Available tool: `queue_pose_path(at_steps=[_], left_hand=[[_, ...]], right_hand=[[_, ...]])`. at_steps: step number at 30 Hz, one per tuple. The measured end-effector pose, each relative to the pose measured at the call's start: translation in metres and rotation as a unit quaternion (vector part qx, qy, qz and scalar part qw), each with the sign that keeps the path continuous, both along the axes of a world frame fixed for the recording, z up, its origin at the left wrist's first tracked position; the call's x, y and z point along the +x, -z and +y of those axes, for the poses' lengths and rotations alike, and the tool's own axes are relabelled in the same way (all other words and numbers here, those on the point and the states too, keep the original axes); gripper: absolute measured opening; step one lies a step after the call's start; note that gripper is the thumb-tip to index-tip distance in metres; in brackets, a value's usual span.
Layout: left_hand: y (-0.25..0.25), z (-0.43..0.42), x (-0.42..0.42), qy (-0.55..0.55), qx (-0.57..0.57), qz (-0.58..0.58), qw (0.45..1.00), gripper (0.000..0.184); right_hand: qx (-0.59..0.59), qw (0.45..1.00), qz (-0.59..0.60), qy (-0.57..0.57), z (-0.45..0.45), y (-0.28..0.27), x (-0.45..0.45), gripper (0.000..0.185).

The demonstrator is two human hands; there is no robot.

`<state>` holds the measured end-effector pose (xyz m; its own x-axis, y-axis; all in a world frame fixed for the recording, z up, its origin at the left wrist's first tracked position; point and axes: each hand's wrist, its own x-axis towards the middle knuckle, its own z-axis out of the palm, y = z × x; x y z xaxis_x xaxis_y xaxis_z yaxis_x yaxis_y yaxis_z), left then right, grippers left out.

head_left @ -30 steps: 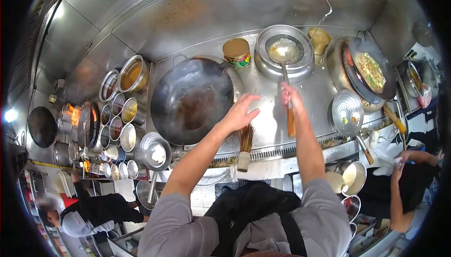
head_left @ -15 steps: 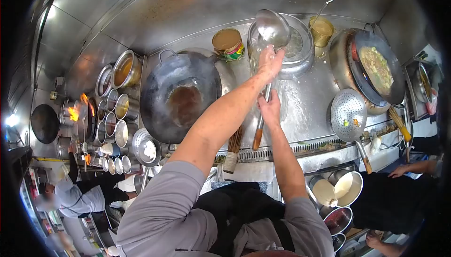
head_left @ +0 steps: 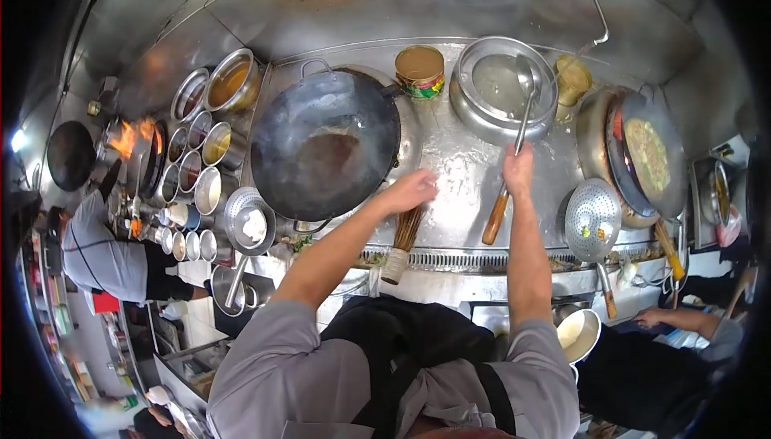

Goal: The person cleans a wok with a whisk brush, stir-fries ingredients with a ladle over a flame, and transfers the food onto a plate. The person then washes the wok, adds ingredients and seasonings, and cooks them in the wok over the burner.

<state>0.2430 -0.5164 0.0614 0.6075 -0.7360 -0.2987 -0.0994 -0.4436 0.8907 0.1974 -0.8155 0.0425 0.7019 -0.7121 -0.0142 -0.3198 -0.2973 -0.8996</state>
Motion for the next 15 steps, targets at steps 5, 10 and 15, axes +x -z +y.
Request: queue_pose_path(at_steps=[5, 10, 15], left_hand=[[0.021, 0.182, -0.068, -0.212, -0.045, 0.056, 0.975, 0.036], [-0.006, 0.302, -0.157, -0.359, -0.124, 0.104, 0.919, 0.033], [-0.017, 0.37, -0.231, -0.429, 0.019, 0.059, 0.901, 0.03]], right_hand=[[0.214, 0.973, 0.045, -0.071, -0.038, -0.004, 0.047, 0.018], [0.7, 0.706, -0.104, -0.04, -0.091, -0.022, 0.112, 0.016], [0.589, 0.796, -0.102, -0.094, -0.074, -0.082, 0.161, 0.016]])
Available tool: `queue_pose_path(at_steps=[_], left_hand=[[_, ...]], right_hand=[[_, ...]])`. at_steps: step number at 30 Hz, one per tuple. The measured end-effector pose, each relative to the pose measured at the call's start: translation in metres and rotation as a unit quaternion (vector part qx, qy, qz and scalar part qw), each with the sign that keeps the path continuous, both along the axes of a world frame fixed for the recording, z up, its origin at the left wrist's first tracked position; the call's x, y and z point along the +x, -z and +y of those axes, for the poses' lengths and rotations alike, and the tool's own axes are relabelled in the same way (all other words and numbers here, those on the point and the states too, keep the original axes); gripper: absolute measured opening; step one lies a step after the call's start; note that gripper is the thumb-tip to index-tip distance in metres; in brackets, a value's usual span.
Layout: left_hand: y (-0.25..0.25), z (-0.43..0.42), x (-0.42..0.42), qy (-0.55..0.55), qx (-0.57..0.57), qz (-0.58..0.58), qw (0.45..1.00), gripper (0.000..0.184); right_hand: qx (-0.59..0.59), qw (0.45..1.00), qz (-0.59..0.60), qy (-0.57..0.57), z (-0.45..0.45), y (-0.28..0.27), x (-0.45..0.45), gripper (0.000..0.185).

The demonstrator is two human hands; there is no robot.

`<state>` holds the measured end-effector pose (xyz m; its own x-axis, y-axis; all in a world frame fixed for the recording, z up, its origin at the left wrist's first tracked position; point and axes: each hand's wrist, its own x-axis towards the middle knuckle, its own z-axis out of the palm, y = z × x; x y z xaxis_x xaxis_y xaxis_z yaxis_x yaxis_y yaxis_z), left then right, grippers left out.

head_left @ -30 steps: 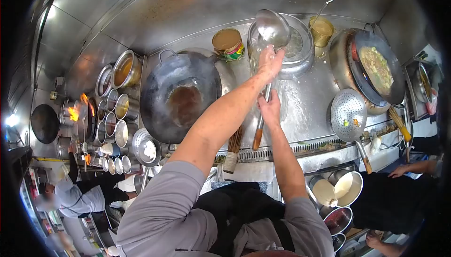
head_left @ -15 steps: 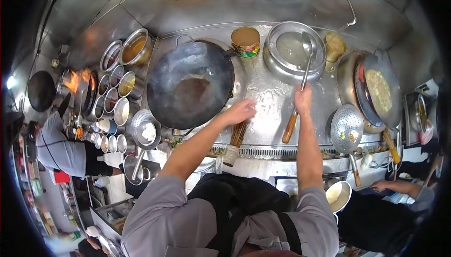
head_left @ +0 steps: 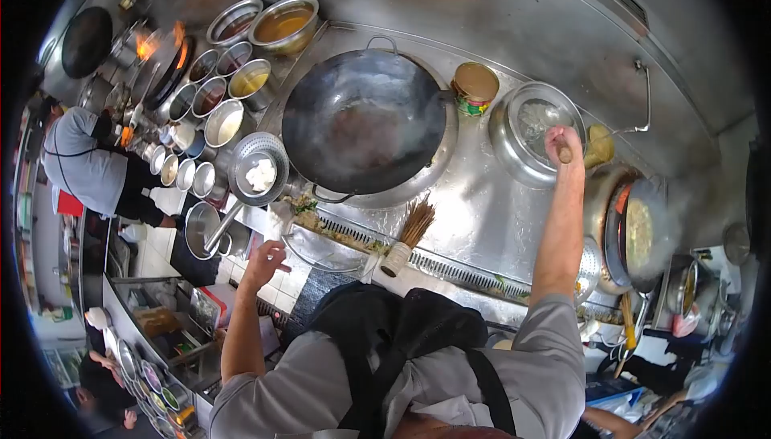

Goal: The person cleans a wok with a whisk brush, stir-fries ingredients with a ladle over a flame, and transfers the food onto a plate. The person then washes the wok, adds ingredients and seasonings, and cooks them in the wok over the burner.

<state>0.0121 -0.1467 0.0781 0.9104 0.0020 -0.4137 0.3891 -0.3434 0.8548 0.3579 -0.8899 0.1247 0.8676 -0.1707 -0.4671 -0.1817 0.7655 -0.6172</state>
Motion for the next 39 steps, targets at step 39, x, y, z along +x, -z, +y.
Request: queue_pose_path(at_steps=[39], left_hand=[[-0.186, 0.151, -0.376, 0.361, -0.025, 0.239, 0.901, 0.039]], right_hand=[[-0.85, 0.524, -0.052, -0.01, 0.39, 0.097, -0.377, 0.046]])
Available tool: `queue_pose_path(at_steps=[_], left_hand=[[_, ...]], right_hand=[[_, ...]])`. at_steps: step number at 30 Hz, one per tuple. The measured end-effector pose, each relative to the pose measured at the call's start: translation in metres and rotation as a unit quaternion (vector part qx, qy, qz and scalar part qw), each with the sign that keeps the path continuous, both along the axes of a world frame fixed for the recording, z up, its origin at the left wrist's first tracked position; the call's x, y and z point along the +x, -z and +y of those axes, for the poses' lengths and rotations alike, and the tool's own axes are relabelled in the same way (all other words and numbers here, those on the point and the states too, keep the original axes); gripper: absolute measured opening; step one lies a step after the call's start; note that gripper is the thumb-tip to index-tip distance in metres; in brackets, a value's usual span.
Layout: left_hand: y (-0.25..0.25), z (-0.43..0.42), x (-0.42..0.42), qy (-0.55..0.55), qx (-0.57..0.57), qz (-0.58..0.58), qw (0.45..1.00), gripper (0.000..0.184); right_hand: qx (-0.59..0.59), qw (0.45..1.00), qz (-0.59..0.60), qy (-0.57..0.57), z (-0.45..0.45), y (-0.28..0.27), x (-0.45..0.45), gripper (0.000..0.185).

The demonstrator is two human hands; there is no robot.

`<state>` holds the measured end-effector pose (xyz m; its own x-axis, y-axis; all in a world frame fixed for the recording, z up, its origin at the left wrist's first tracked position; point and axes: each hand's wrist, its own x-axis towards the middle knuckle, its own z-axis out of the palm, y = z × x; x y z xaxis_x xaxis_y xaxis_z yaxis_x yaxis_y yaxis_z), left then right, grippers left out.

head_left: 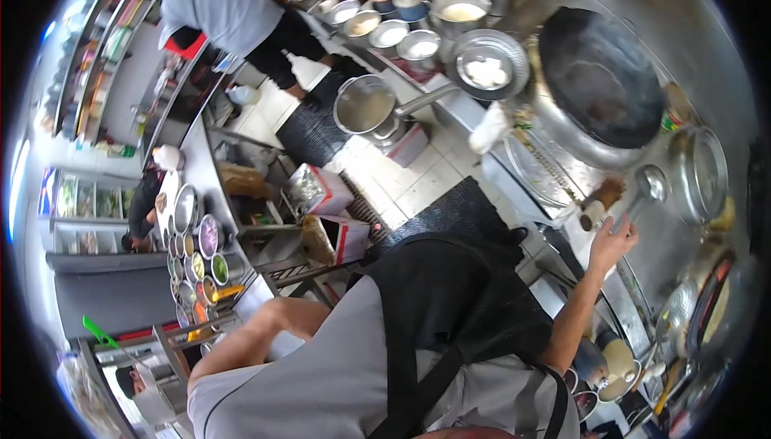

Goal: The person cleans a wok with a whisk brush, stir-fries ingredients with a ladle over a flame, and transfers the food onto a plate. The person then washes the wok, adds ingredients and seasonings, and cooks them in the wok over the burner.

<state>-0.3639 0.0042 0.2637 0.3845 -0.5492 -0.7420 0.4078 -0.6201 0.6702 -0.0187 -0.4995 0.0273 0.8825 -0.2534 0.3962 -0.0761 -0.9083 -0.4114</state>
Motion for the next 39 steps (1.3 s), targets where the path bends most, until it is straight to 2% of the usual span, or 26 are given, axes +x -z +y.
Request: queue_pose_path(at_steps=[3, 6, 7, 8, 10, 12, 14, 15, 19, 20, 22, 24, 26, 30, 34, 35, 37, 39], left_hand=[[-0.046, 0.027, -0.024, 0.081, 0.021, 0.037, 0.996, 0.038], [-0.048, 0.03, -0.04, 0.045, -0.025, 0.021, 0.998, 0.037], [-0.032, 0.035, -0.053, 0.028, -0.005, 0.067, 0.997, 0.038], [-0.011, 0.04, -0.065, 0.009, -0.006, 0.068, 0.998, 0.04], [0.029, 0.051, -0.09, -0.016, -0.02, 0.041, 0.999, 0.043], [0.047, 0.056, -0.098, -0.022, -0.029, 0.023, 0.999, 0.045], [0.025, 0.055, -0.077, -0.011, -0.046, 0.017, 0.999, 0.048], [0.011, 0.055, -0.066, 0.001, -0.058, 0.019, 0.998, 0.05], [-0.013, 0.061, -0.033, 0.074, -0.089, 0.045, 0.992, 0.056], [-0.015, 0.062, -0.018, 0.151, -0.077, 0.079, 0.982, 0.058], [0.005, 0.053, -0.015, 0.084, -0.092, 0.036, 0.992, 0.052], [0.05, 0.049, -0.027, 0.083, -0.057, 0.019, 0.995, 0.051], [0.07, 0.037, -0.03, 0.076, -0.034, 0.01, 0.996, 0.049], [0.019, -0.001, 0.002, 0.088, -0.057, -0.003, 0.994, 0.047], [-0.028, -0.024, 0.036, 0.194, -0.085, 0.055, 0.976, 0.047], [-0.022, -0.031, 0.039, 0.219, -0.061, 0.088, 0.97, 0.054], [-0.005, -0.041, 0.029, 0.105, -0.08, 0.038, 0.991, 0.054], [0.071, -0.03, -0.016, 0.087, -0.036, 0.016, 0.995, 0.058]], right_hand=[[0.003, 0.996, 0.0, -0.094, 0.052, -0.021, -0.021, 0.045], [0.048, 0.988, -0.004, -0.147, 0.092, -0.047, -0.045, 0.045], [0.095, 0.985, 0.012, -0.144, 0.099, -0.049, -0.05, 0.045], [0.082, 0.987, 0.012, -0.14, 0.103, -0.049, -0.056, 0.044], [0.051, 0.991, 0.017, -0.126, 0.099, -0.048, -0.07, 0.044], [0.046, 0.994, 0.024, -0.101, 0.094, -0.048, -0.085, 0.042], [0.024, 0.996, 0.039, -0.078, 0.085, -0.052, -0.102, 0.042], [0.071, 0.994, 0.051, -0.058, 0.078, -0.045, -0.109, 0.042], [0.113, 0.992, 0.042, -0.042, 0.056, -0.037, -0.127, 0.042], [0.137, 0.989, 0.047, -0.03, 0.053, -0.038, -0.129, 0.042], [0.161, 0.985, 0.053, -0.01, 0.046, -0.037, -0.136, 0.041], [0.152, 0.987, 0.057, -0.009, 0.036, -0.027, -0.141, 0.041], [0.159, 0.983, 0.086, -0.006, 0.028, -0.027, -0.148, 0.04], [0.183, 0.977, 0.105, -0.003, 0.007, -0.03, -0.148, 0.039], [0.143, 0.984, 0.096, -0.04, -0.006, -0.047, -0.129, 0.039], [0.161, 0.981, 0.106, -0.038, -0.008, -0.053, -0.124, 0.039], [0.172, 0.979, 0.1, -0.041, -0.011, -0.056, -0.113, 0.039], [0.179, 0.978, 0.102, -0.045, -0.014, -0.057, -0.107, 0.04]])
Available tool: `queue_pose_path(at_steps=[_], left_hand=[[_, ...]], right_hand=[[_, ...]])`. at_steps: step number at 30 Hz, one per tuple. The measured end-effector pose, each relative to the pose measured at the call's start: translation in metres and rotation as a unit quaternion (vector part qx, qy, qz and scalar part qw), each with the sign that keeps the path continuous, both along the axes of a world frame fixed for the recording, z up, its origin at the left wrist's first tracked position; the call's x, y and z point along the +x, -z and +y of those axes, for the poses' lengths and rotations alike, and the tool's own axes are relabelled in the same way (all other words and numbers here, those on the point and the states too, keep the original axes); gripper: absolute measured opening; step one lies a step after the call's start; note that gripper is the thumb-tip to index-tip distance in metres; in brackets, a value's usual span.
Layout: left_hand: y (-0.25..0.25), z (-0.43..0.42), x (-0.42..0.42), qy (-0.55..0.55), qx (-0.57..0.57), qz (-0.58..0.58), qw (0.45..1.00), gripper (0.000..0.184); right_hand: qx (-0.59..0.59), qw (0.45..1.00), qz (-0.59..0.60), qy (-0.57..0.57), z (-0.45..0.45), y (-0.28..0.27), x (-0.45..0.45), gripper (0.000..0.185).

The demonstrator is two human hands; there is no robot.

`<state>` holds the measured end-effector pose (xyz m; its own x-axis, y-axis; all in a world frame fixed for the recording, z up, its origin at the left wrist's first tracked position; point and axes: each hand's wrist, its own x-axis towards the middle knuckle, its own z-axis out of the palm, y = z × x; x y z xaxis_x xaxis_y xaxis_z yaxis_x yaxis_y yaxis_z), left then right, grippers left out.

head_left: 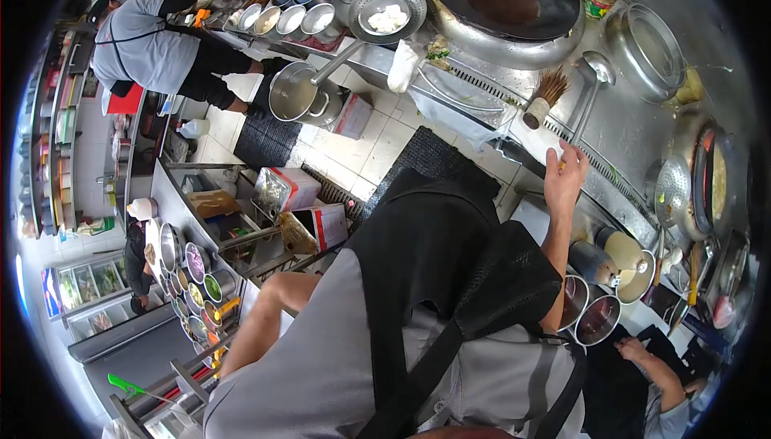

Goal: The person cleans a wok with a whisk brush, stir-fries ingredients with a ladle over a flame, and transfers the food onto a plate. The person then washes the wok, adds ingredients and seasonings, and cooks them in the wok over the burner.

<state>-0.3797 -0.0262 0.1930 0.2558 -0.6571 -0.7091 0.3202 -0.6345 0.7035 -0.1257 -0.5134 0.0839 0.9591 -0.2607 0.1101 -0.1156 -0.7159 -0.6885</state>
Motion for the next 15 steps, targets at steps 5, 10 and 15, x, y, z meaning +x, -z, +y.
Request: queue_pose_path(at_steps=[5, 10, 15], left_hand=[[-0.024, -0.035, 0.007, -0.063, 0.004, -0.011, 0.998, 0.058], [-0.081, -0.059, 0.049, 0.078, 0.043, 0.113, 0.99, 0.057], [-0.036, -0.082, 0.041, -0.077, -0.043, -0.027, 0.996, 0.043]], right_hand=[[0.031, 0.999, 0.016, -0.039, -0.013, 0.028, 0.001, 0.039], [0.021, 0.998, 0.024, -0.06, -0.025, 0.029, 0.014, 0.038], [0.016, 0.999, 0.0, -0.034, -0.043, 0.021, 0.032, 0.039]])
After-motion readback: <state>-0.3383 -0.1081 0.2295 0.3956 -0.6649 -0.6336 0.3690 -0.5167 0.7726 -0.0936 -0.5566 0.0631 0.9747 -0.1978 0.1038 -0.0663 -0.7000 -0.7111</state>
